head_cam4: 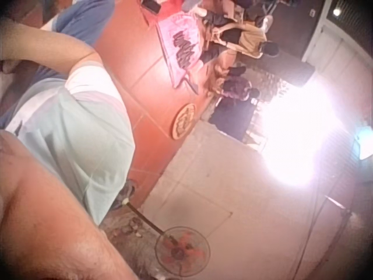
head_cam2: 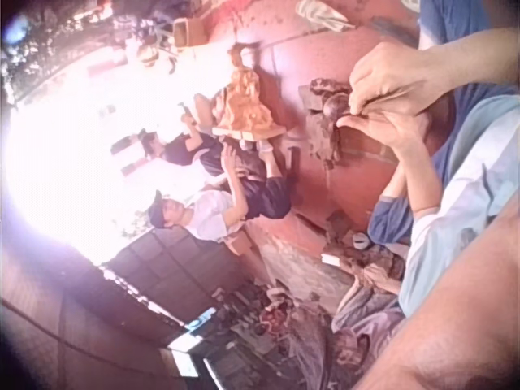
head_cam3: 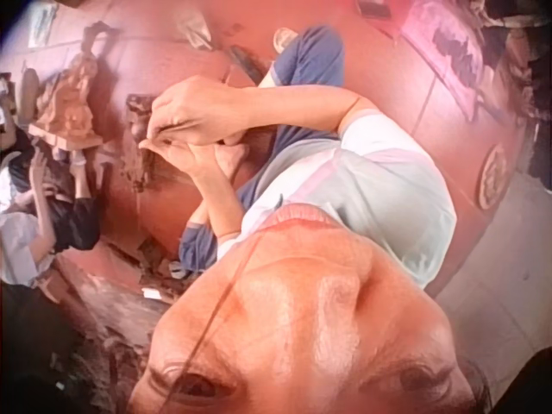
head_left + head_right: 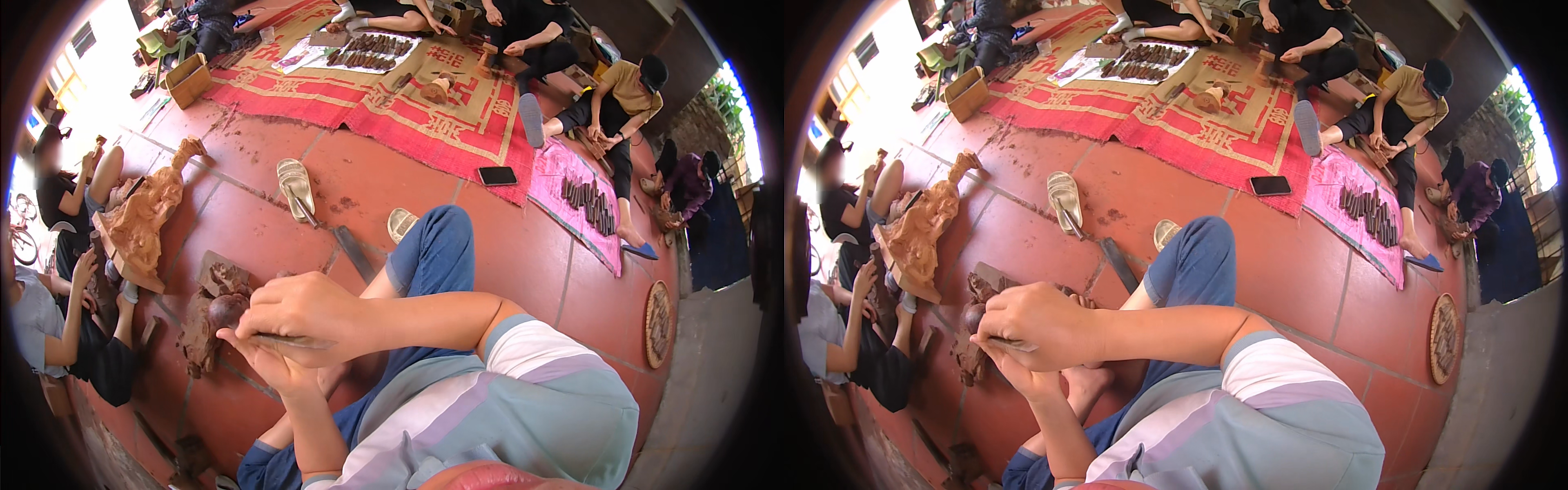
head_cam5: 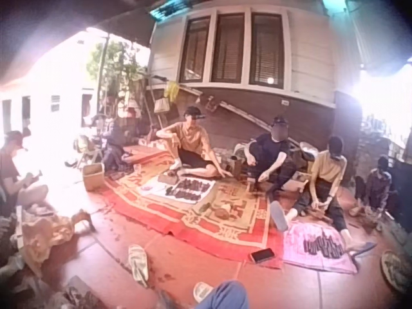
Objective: The person carves a small wooden object using a knife, holding the object in their left hand and shaping it with the tool in their right hand. The person occasionally rotates the object to access different sides.
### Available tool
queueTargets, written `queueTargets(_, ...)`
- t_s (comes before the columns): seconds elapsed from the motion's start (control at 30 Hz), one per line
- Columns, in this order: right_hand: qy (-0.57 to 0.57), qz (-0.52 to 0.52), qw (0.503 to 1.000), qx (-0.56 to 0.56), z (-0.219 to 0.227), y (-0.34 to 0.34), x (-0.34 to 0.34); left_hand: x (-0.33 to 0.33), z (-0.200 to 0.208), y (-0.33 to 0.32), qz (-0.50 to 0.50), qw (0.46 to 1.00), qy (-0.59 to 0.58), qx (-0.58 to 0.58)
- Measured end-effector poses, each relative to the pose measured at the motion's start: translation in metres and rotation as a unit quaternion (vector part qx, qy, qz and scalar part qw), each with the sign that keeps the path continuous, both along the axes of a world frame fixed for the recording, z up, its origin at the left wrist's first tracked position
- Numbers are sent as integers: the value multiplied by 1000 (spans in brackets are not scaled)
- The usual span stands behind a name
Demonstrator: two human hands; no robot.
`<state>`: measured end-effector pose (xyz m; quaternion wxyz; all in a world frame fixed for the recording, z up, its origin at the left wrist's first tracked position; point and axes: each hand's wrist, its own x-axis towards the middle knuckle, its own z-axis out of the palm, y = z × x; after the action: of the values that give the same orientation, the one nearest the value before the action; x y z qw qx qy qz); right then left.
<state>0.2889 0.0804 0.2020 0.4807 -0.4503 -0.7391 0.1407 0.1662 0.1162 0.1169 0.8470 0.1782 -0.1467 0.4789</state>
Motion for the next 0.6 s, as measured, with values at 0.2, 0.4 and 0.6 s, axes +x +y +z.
queueTargets(0.2, -16, -16, 1000, 22, -14, 7, -1, -6, -18, -4, 2, 989, 7, -150)
queueTargets(0.4, -26, -42, 998, 43, -25, 19, 5, 0, 4, -9, -79, 968, -79, -227)
queueTargets(0.6, 84, -1, 996, -16, -7, -6, 1, -2, 0, -12, -96, 964, -39, -245)
